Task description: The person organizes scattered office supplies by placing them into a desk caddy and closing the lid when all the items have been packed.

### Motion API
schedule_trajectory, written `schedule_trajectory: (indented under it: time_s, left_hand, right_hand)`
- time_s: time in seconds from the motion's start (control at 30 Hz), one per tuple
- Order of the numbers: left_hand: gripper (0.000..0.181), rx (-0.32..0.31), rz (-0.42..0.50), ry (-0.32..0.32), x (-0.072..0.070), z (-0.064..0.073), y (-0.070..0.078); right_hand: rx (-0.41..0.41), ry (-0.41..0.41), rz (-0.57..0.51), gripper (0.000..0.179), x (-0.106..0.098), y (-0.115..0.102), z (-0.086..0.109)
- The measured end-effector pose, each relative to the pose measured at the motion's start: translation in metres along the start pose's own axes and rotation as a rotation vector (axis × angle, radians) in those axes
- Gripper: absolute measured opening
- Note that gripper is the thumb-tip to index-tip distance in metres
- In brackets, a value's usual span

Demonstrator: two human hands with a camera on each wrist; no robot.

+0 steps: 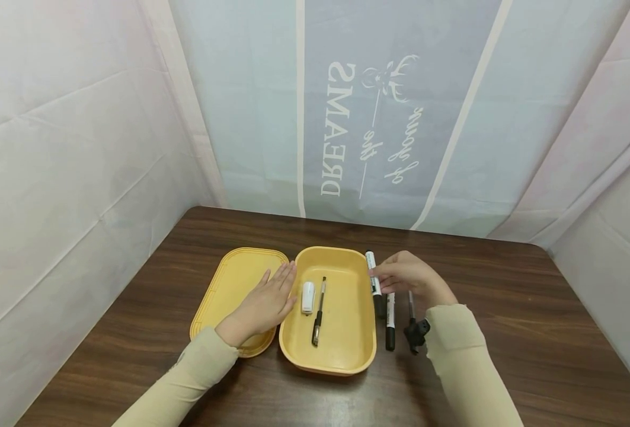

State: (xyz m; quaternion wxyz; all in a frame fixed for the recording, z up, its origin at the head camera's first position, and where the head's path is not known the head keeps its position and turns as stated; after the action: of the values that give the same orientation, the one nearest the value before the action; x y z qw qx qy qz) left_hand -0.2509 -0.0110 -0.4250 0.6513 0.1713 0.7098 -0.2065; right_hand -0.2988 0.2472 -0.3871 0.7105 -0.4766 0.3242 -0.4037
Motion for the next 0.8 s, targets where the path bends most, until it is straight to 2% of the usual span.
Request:
schedule_trajectory:
  time_s: [0.2, 0.33, 0.47, 0.6, 0.7, 0.8]
  left_hand:
    - [0.061, 0.001, 0.014, -0.013, -0.002, -0.001, -0.001]
    - [0.061, -0.001, 0.021, -0.022, -0.005, -0.001, -0.001]
    - [0.062, 0.003, 0.023, -0.027, -0.005, -0.001, -0.001]
    - [0.062, 0.004, 0.026, -0.030, -0.005, -0.002, -0.001]
    - [0.062, 0.002, 0.027, -0.031, -0.007, -0.002, -0.001]
    - [0.061, 0.000, 0.025, -0.030, -0.007, -0.003, -0.002]
  right_hand:
    - [0.040, 0.072, 0.098, 0.026, 0.020, -0.010, -0.006]
    - [0.082, 0.154, 0.161, 0.024, 0.028, -0.008, -0.012]
    - [0.084, 0.219, 0.326, 0.022, 0.036, -0.010, -0.018]
    - [0.065, 0.255, 0.532, 0.028, 0.048, -0.017, -0.021]
    - [0.055, 0.282, 0.618, 0.028, 0.057, -0.021, -0.023]
    - [0.035, 0.285, 0.657, 0.021, 0.066, -0.025, -0.025]
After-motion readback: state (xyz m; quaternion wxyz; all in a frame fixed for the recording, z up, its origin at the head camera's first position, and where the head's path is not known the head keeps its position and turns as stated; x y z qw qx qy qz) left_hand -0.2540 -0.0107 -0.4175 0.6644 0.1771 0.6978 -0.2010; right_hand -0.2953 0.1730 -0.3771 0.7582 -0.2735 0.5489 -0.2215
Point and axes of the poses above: each hand's wrist, its own z-axis away from the middle knuckle, its own x-axis out of the palm, y = z × x, the point moved 6 cm from there along -z, towards the middle knuckle, and after that the axes turned 11 degrees about -z, right-handed, at the moved point
